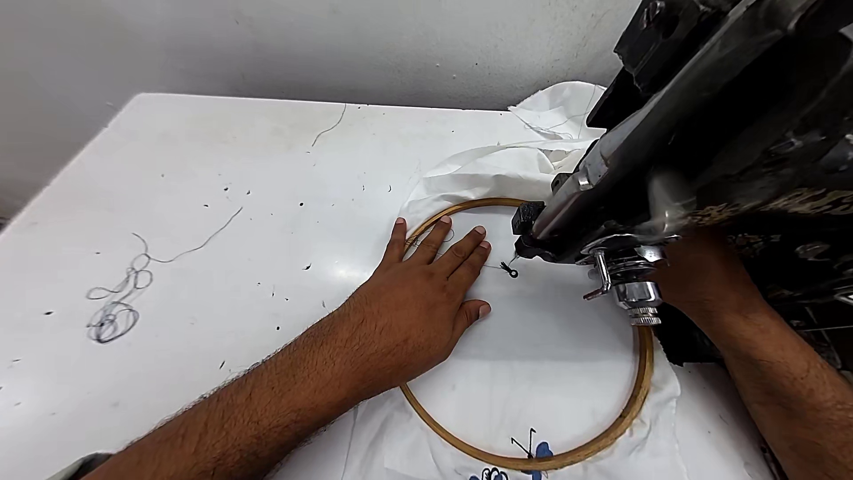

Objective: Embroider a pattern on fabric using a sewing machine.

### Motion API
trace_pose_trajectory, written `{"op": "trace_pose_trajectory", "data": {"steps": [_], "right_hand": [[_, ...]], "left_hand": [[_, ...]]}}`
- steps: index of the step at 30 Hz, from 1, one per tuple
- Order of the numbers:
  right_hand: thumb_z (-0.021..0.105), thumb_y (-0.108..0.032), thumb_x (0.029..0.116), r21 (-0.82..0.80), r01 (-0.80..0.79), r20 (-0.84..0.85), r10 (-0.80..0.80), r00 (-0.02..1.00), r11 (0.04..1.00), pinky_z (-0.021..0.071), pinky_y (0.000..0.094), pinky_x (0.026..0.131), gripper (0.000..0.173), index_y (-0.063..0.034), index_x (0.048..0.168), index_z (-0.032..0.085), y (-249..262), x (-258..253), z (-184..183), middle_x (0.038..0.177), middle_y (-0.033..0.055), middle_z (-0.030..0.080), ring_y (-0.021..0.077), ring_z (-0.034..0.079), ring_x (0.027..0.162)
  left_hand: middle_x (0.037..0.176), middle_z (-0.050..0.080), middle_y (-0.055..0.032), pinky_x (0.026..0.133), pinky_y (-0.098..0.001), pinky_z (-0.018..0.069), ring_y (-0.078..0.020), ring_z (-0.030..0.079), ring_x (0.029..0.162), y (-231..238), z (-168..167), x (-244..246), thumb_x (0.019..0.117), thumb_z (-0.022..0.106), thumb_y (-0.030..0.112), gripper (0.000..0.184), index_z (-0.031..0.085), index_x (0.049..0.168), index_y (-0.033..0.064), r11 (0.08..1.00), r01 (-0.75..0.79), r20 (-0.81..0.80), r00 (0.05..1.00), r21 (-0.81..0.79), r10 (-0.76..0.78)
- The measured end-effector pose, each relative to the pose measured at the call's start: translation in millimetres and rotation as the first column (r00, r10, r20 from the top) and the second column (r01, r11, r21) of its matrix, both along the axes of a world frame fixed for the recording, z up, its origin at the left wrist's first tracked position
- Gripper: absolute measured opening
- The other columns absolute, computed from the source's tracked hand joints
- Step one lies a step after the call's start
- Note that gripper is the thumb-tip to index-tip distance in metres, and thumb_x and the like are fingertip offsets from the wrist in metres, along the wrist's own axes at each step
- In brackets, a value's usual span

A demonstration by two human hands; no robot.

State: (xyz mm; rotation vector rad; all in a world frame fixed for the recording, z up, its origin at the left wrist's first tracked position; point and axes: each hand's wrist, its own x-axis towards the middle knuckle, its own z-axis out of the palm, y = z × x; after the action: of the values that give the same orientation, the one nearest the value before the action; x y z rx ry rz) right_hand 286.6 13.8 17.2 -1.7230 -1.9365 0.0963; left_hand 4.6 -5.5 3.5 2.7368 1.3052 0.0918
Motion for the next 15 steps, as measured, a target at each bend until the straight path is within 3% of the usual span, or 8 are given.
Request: {"op": "trace_pose_trajectory", "data": {"steps": [5,10,15], "right_hand": [[0.073,-0.022,0.0908,-0.082,0.058,0.029,-0.056,0.998,0.995,0.0428,0.0474,0.063,0.020,-0.0060,0.085,0.063,-1,0,6,0.077,0.0092,0.059,0.0219,0.056,0.071],[0.066,-0.031,0.0910,0.056,0.003,-0.033,-0.001,0.999,0.998,0.0486,0.0419,0.078,0.028,-0.0039,0.100,0.067,-3,-3,-6,0.092,0.0112,0.065,0.0172,0.062,0.089],[0.066,-0.027,0.0913,0.059,-0.015,-0.056,0.018,0.998,0.998,0.0484,0.0462,0.083,0.029,-0.0012,0.104,0.068,-2,-2,-10,0.099,0.0161,0.066,0.0225,0.063,0.097]], "left_hand": [[0.170,0.029,-0.0004,0.118,-0.0747,0.0152,-0.0316,0.024,0.157,-2,1,1,0.1080,0.024,0.054,0.067,0.037,0.161,0.0154,1.000,0.009,-0.013,1.000,-0.010,-0.009],[0.169,0.030,-0.0002,0.118,-0.0746,0.0155,-0.0310,0.024,0.157,3,0,-2,0.1077,0.025,0.055,0.067,0.038,0.161,0.0160,1.000,-0.004,0.009,1.000,-0.010,0.004],[0.169,0.029,0.0001,0.118,-0.0741,0.0150,-0.0303,0.024,0.157,4,1,-3,0.1077,0.024,0.055,0.068,0.036,0.161,0.0163,1.000,-0.023,0.001,1.000,-0.008,0.023]]}}
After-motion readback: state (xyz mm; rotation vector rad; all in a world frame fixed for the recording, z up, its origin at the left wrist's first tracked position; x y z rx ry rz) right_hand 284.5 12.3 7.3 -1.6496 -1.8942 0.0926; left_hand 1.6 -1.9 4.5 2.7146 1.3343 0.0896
